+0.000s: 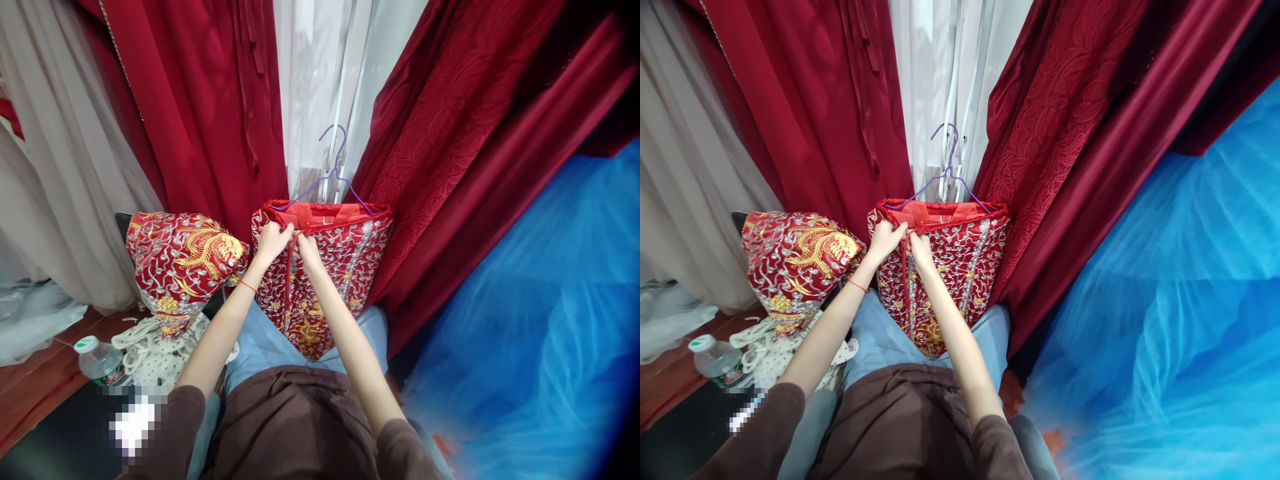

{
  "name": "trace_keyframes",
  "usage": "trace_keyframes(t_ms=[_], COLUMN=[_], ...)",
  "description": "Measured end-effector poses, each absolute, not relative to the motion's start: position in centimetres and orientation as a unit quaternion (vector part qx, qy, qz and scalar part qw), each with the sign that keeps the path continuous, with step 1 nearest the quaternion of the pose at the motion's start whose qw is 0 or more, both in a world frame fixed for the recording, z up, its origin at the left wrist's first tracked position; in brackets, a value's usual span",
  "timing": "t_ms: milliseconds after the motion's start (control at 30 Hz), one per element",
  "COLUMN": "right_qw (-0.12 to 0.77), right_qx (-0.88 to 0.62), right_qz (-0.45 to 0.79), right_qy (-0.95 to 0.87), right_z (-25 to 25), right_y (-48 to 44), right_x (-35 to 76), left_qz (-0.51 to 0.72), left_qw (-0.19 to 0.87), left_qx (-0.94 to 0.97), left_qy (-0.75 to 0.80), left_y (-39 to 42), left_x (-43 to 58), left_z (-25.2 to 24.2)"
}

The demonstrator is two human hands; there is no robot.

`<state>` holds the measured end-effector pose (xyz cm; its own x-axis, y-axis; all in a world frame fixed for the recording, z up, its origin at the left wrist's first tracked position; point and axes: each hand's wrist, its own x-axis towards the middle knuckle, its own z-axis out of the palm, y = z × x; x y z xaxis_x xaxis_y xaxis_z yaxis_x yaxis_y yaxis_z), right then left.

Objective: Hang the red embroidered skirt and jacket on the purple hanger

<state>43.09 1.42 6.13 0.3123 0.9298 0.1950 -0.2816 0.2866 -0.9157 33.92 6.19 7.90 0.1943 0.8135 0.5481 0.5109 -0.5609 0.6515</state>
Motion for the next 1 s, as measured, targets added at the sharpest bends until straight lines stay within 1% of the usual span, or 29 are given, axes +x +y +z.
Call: trace_keyframes(t_ms=[267, 400, 433, 500, 600, 667, 767, 867, 933, 1000], right_qw=[0.691, 0.704, 0.707, 0.708, 0.707, 0.713, 0.711, 0.688, 0.687, 0.708], right_qx=[-0.389, -0.408, -0.410, -0.406, -0.393, -0.384, -0.371, -0.348, -0.336, -0.337], right_qz=[0.424, 0.415, 0.416, 0.424, 0.444, 0.455, 0.490, 0.539, 0.534, 0.493], right_qy=[-0.437, -0.407, -0.400, -0.392, -0.385, -0.371, -0.341, -0.339, -0.359, -0.377], right_z=[5.7, 6.1, 6.4, 6.8, 7.3, 7.3, 7.3, 7.4, 7.8, 8.2], right_y=[1.1, 1.2, 1.2, 1.2, 1.0, 0.8, 0.8, 1.0, 1.1, 1.1], right_x=[43.2, 43.5, 43.5, 43.5, 43.0, 42.7, 42.5, 42.8, 43.1, 43.4], left_qz=[0.485, 0.462, 0.445, 0.399, 0.343, 0.325, 0.291, 0.267, 0.266, 0.281], left_qw=[0.208, 0.245, 0.239, 0.175, 0.021, -0.032, -0.050, -0.056, -0.054, -0.041], left_qx=[0.744, 0.772, 0.787, 0.816, 0.817, 0.809, 0.822, 0.828, 0.830, 0.833], left_qy=[0.410, 0.362, 0.355, 0.380, 0.463, 0.488, 0.487, 0.490, 0.488, 0.474], left_y=[6.8, 7.0, 6.9, 6.6, 6.1, 6.1, 6.4, 6.4, 6.1, 5.6], left_x=[34.2, 32.9, 32.5, 32.1, 32.7, 33.6, 34.6, 34.6, 34.4, 34.3], left_z=[7.6, 6.3, 5.9, 5.4, 5.1, 5.4, 5.7, 5.8, 5.9, 6.0])
